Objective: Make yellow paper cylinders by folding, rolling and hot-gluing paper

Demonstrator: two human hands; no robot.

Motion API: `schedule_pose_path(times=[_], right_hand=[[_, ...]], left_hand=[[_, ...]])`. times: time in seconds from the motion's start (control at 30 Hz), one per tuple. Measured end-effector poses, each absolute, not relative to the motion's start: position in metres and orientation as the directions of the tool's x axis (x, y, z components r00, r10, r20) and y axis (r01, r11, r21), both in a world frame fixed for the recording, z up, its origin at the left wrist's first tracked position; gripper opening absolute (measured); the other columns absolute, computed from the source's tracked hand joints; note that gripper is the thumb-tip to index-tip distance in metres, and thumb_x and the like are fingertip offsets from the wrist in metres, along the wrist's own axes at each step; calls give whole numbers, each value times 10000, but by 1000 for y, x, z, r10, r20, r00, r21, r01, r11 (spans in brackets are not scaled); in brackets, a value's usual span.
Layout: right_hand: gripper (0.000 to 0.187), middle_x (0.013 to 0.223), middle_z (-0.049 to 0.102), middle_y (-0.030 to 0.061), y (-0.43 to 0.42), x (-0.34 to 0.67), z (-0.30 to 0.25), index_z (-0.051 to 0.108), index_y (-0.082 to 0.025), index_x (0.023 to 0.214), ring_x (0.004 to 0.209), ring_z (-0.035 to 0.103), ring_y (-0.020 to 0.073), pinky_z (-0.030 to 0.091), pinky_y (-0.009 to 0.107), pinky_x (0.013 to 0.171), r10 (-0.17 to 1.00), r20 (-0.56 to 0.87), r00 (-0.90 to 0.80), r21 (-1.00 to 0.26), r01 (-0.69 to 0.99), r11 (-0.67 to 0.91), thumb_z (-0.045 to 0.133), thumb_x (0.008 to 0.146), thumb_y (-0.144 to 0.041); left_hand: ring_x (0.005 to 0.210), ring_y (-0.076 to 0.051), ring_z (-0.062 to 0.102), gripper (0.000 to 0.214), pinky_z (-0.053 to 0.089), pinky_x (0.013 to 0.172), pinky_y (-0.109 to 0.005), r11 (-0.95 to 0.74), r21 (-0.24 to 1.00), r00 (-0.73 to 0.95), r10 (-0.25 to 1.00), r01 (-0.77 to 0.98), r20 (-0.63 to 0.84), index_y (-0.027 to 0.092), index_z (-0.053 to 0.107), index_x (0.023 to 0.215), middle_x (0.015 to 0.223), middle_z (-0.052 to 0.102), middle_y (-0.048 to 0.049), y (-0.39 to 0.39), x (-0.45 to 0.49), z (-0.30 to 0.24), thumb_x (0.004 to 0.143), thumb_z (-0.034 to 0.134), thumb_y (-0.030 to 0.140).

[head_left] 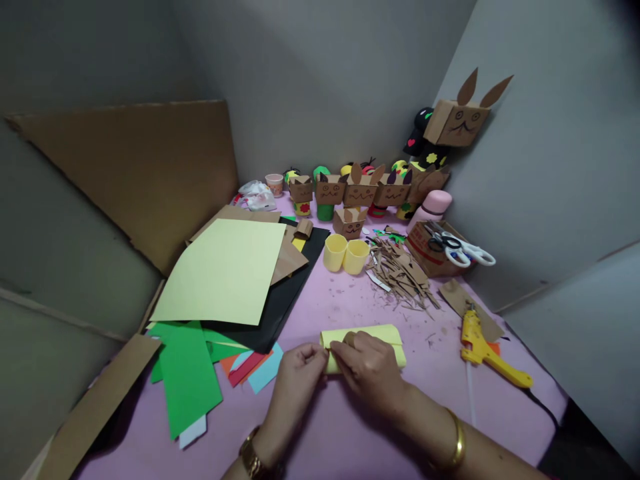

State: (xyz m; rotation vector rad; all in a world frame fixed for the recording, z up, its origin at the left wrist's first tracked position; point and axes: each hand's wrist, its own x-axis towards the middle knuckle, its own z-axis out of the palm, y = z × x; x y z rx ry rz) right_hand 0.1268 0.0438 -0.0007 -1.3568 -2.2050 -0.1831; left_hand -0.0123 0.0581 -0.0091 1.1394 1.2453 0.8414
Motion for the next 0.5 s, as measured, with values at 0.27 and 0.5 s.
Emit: schedule_pose_path(times=[0.27, 0.5], right_hand=[[151, 631, 580, 20, 43, 125, 0, 609, -197, 701, 602, 481, 164, 265, 288, 562, 821, 451, -349, -168, 870, 463, 511, 806, -150], [104, 626, 581, 7, 44, 125, 1, 585, -205, 667, 593, 464, 153, 237, 292, 550, 832, 420, -362, -119, 887, 446, 576, 746, -137]], left_hand=[[531, -123, 438, 177, 338, 502, -218, 262, 963, 186, 945, 65, -269, 154, 614, 593, 552, 522, 26, 58, -13, -15, 719, 510, 222], [555, -126, 443, 174, 342, 522, -218, 236, 971, 188, 953, 28, -237, 157, 622, 584, 558, 530, 26, 58, -14, -16, 721, 527, 210]])
